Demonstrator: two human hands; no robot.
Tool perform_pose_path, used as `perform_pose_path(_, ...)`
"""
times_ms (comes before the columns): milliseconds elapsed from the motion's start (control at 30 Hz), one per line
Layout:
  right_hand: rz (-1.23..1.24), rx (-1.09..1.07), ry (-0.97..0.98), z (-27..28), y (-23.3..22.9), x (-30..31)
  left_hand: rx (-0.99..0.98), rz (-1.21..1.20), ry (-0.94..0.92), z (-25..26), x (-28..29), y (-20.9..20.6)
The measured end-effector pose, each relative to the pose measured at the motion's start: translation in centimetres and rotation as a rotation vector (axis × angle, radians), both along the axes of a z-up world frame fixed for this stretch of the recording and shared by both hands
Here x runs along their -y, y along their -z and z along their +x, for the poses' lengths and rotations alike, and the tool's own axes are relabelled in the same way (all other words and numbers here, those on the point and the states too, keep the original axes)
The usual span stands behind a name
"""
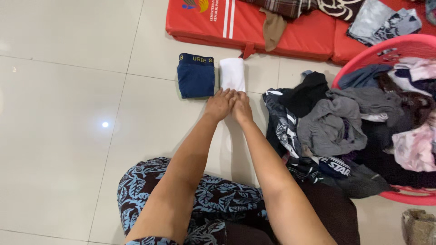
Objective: The person sits on the floor and folds several items of clothing one by one, including shorts and shirts, placing each folded item into a neat stack on the floor. The person handles each garment by hand, smoothing and aligning edges before folding.
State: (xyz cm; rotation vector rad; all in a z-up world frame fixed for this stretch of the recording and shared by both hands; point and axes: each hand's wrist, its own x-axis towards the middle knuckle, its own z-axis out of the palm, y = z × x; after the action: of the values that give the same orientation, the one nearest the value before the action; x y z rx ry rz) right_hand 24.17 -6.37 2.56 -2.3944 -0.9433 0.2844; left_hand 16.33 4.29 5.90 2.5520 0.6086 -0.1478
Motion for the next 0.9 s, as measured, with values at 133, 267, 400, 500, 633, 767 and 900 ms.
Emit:
perform_pose_path(133, 0.072, 0.219, 0.099, -0.1, -4.7, 4.5, 0.138, 0.052, 0.027, 0.7, 3.4, -1.2)
perform_pose_path(267, 0.044, 0.396, 0.207, 0.5, -10.0, 10.9, 0.274, 0.016, 0.103, 3.2, 9.4, -2.5)
perform_pose_path(400, 0.056, 0.543, 0.318, 0.8, -12.7, 18.7, 0.376, -0.027, 0.174, 5.8, 17.2, -3.8)
perform_pose_path(500, -0.026, 0.517, 0.425, 1.1, -12.7, 23.4, 0.283, -0.080, 0.249, 6.3, 22.0, -4.4)
perform_pose_path(633, -0.092, 0.452, 0.439, 1.6, -10.5, 27.3, 0.193, -0.059, 0.334, 7.0, 25.4, -4.2)
perform_pose_path(767, -0.191, 0.516, 0.436, 3.1, -7.6, 28.4, 0.260, -0.026, 0.380, 7.2, 25.8, -2.8)
perform_pose_path(900, 0.346, 0.198, 0.480, 4.7, -6.6, 27.1, 0.372, -0.182, 0.271, 7.4, 24.6, -2.1)
